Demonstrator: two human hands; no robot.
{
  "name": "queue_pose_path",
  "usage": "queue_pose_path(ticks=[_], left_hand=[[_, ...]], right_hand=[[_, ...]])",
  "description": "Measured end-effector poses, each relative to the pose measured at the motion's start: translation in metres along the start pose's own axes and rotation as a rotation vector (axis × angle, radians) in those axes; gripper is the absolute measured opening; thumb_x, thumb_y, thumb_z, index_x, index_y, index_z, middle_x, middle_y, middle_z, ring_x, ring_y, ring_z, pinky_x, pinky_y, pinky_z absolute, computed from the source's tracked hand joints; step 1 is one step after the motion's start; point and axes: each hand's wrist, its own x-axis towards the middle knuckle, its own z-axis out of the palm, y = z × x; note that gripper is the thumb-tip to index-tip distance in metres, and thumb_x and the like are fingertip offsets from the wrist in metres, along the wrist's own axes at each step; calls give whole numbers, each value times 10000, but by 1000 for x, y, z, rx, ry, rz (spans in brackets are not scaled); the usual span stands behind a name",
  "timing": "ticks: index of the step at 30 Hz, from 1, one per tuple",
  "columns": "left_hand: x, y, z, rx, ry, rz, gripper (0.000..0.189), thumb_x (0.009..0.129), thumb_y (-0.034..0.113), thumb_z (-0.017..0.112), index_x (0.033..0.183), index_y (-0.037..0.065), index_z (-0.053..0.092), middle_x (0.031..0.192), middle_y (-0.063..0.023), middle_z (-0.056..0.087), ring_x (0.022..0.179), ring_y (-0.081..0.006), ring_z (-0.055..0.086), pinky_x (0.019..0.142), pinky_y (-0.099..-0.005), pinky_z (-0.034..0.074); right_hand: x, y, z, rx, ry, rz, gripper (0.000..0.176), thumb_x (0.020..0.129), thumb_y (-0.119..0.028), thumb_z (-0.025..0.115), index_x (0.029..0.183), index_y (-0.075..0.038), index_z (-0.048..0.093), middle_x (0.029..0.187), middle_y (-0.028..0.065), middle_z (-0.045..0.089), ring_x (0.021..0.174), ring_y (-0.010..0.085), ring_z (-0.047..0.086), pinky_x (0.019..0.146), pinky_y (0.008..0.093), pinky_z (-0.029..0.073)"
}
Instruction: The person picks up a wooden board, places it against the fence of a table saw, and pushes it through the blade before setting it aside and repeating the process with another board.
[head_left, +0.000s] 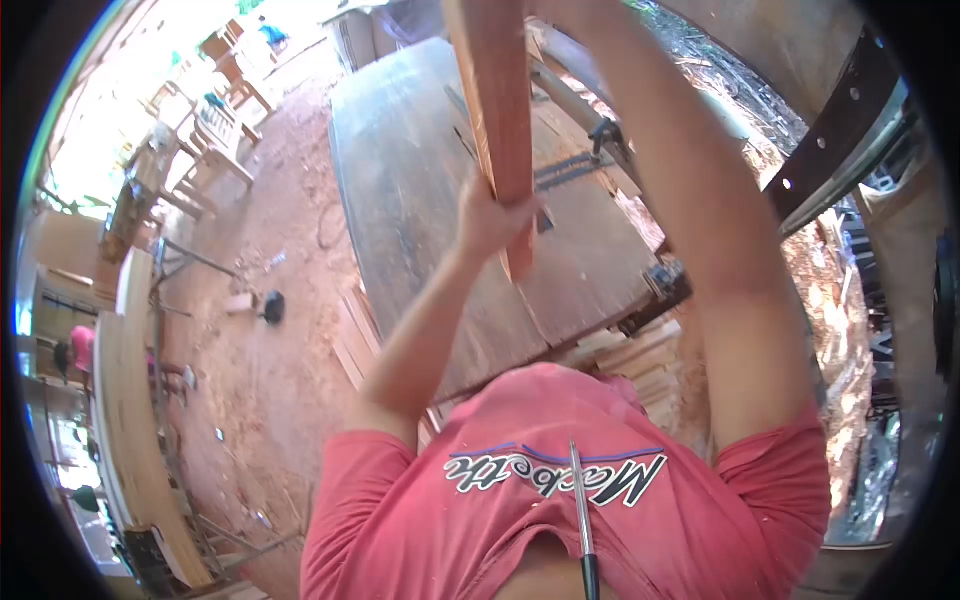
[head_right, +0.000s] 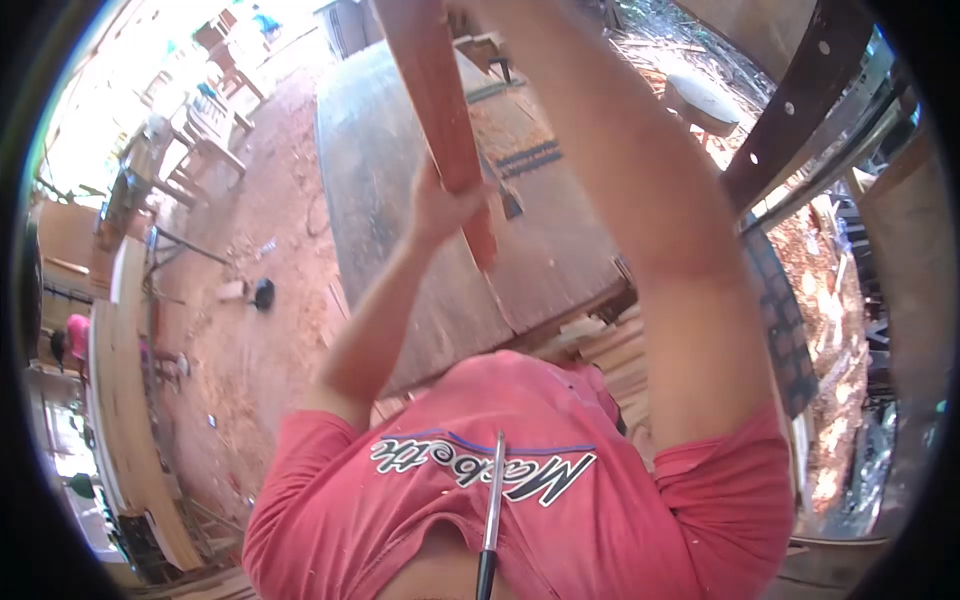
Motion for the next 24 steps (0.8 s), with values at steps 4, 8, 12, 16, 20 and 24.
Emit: queue_pose_path(ticks=[4,8,12,16,20,24], left_hand=[[-7,-25,11,-80,42,-320,542,654,100,847,1113,15,572,986,-108,649,883,-207,661,768,-349,548],[39,-73,18,-33,79,-308,520,653,82,801,1116,20,573,978,-99,635,861,-201,655,761,-350,543],[59,-98,27,13,168,-256,457,677,73,791,1072,31,565,915,-48,647,828,-148,647,746,-311,535],[62,-105,35,107,196,-267,464,691,117,798,1083,30,566,917,-78,663,838,-176,662,752,-333,537],[55,-113,30,65,167,-230,528,655,160,803,1096,-2,562,1013,-143,610,912,-307,649,794,-400,521],[52,-121,31,3,115,-132,580,672,168,825,1144,-12,541,1115,-154,572,1020,-312,617,848,-400,504]], right_hand=[[-7,55,38,30,232,-24,419,708,-164,749,1101,-35,685,947,116,699,919,227,658,839,356,496],[23,88,42,90,178,-58,496,696,-158,736,1161,-19,633,981,114,681,963,241,651,872,374,493],[40,104,44,59,235,-137,514,699,-162,732,1179,-17,622,987,114,676,973,244,651,878,369,494],[44,115,37,53,168,-20,480,731,-167,749,1163,-1,622,953,75,676,923,196,645,842,338,502],[14,122,40,148,102,112,469,756,-185,791,1156,-3,628,943,43,668,906,134,622,811,317,504],[-31,157,58,61,91,232,459,725,-193,813,1105,-9,631,925,47,657,863,142,630,784,313,508]])
